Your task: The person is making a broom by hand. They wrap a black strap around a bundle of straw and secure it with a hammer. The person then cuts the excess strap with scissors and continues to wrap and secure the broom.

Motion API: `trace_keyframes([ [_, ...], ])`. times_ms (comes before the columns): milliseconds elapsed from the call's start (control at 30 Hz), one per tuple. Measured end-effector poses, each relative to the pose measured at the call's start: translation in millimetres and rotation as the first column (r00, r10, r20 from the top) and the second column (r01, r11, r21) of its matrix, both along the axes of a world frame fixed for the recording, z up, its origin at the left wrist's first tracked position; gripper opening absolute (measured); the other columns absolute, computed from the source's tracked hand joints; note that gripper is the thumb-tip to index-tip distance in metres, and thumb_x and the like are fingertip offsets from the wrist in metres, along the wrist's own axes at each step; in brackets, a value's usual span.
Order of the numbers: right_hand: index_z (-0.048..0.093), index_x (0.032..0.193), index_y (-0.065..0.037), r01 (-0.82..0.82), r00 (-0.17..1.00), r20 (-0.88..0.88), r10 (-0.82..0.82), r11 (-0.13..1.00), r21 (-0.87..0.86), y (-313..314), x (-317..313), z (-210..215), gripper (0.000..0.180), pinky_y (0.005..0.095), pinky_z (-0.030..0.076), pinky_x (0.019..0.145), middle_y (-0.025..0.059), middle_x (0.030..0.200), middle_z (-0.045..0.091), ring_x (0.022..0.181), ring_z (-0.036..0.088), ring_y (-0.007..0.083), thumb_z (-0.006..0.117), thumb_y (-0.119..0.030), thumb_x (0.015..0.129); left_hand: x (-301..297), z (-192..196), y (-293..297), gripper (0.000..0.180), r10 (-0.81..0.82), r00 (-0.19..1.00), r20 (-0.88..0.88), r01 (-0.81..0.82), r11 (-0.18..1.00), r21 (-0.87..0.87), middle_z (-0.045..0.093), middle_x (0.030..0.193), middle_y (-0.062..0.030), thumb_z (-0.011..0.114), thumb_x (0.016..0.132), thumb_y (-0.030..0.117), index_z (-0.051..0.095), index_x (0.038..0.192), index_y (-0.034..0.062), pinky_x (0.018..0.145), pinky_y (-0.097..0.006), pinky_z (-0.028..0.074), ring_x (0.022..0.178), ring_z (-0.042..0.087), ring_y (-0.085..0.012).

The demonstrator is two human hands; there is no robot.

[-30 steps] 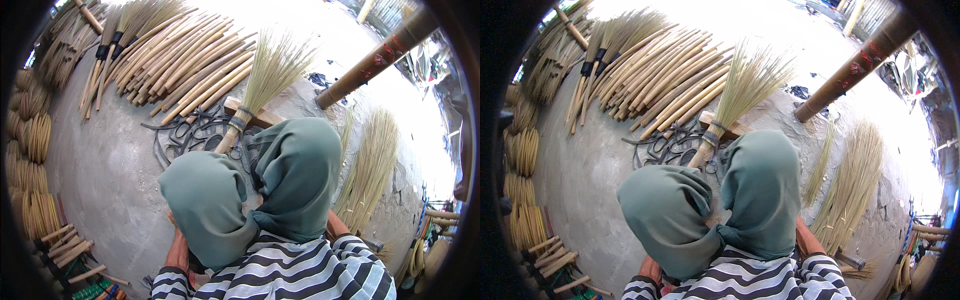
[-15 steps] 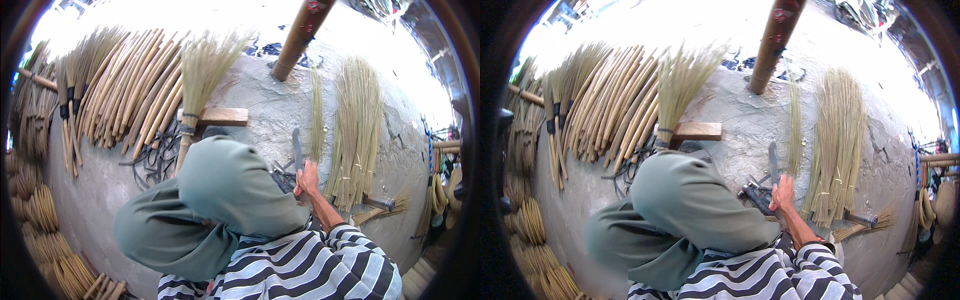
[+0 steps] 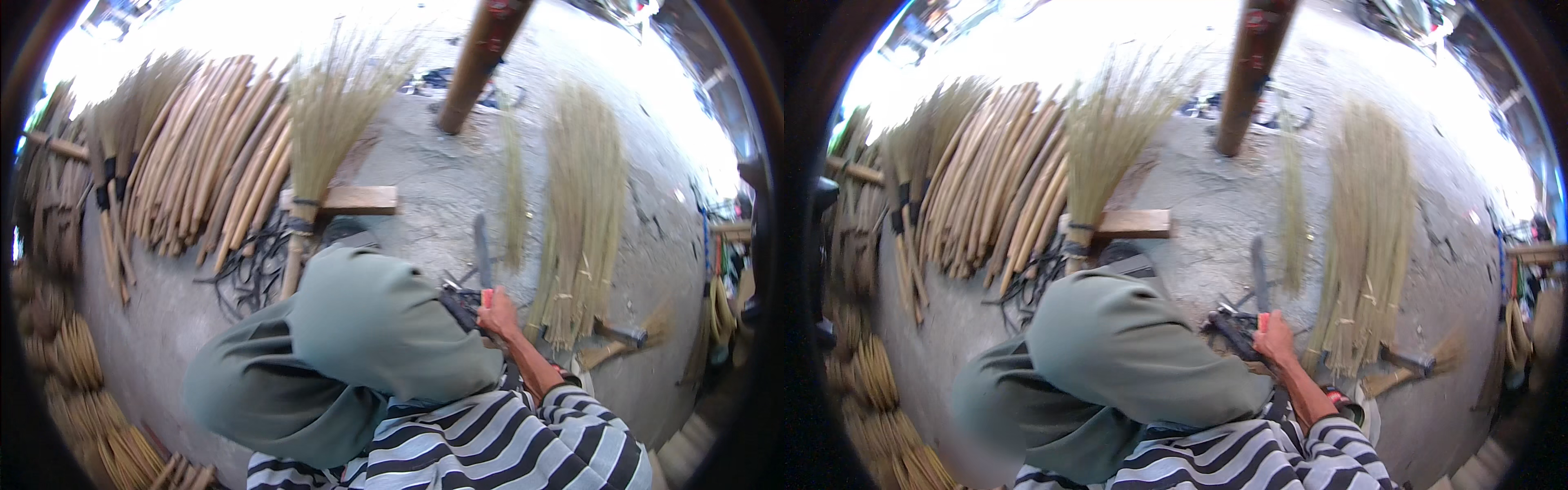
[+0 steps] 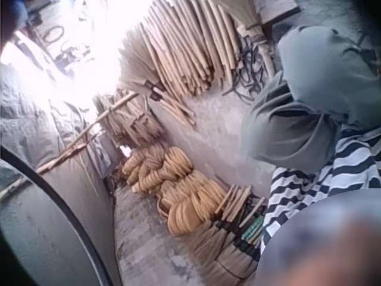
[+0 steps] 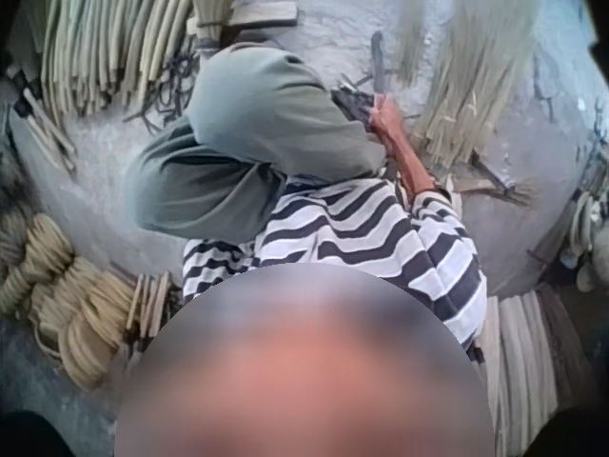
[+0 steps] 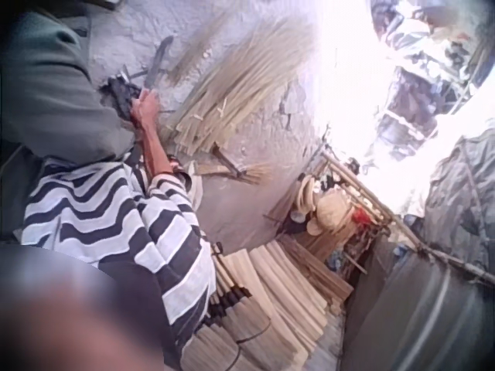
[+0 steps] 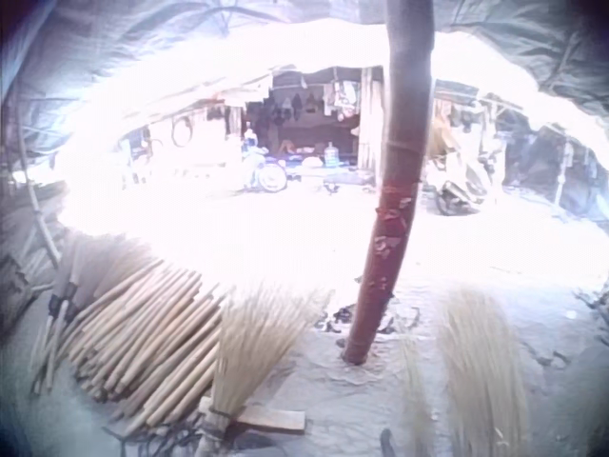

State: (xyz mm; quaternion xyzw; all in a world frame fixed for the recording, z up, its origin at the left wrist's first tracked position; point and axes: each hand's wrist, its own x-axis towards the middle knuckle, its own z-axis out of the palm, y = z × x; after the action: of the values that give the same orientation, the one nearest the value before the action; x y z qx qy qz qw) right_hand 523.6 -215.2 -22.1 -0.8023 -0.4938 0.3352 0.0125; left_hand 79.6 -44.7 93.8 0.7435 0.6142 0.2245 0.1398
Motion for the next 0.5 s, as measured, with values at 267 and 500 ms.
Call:
trace_keyframes([
  [267, 0.059, 0.120, 0.007, -0.015, 0.999, -0.031, 0.014, 1.000, -0.027, 4.8, -8.5, 4.5, 0.050, 0.0594, 0.057, 0.096, 0.0361, 0.113, 0.074, 0.111, 0.073, 0.0540, 0.074, -0.030, 0.090, -97.9, -24.2, -208.3, 0.039, 0.410, 0.909, -0.077, -0.416, 0.906, -0.081, 0.077, 0.131, -0.0044, 0.068, 0.101, 0.032, 0.077, 0.136, 0.0179, 0.083, -0.044, 0.057, 0.103, 0.075, -0.0283],
  [500, 0.060, 0.119, 0.007, -0.003, 1.000, 0.000, 0.003, 1.000, -0.029, -4.9, 7.4, -30.9, 0.045, 0.0555, 0.058, 0.093, 0.0288, 0.106, 0.073, 0.095, 0.077, 0.0452, 0.074, -0.024, 0.090, -80.3, -41.4, -243.1, 0.037, 0.465, 0.884, -0.041, -0.465, 0.868, -0.171, 0.077, 0.129, -0.0049, 0.068, 0.101, 0.030, 0.077, 0.135, 0.0167, 0.082, -0.043, 0.057, 0.101, 0.075, -0.0277],
])
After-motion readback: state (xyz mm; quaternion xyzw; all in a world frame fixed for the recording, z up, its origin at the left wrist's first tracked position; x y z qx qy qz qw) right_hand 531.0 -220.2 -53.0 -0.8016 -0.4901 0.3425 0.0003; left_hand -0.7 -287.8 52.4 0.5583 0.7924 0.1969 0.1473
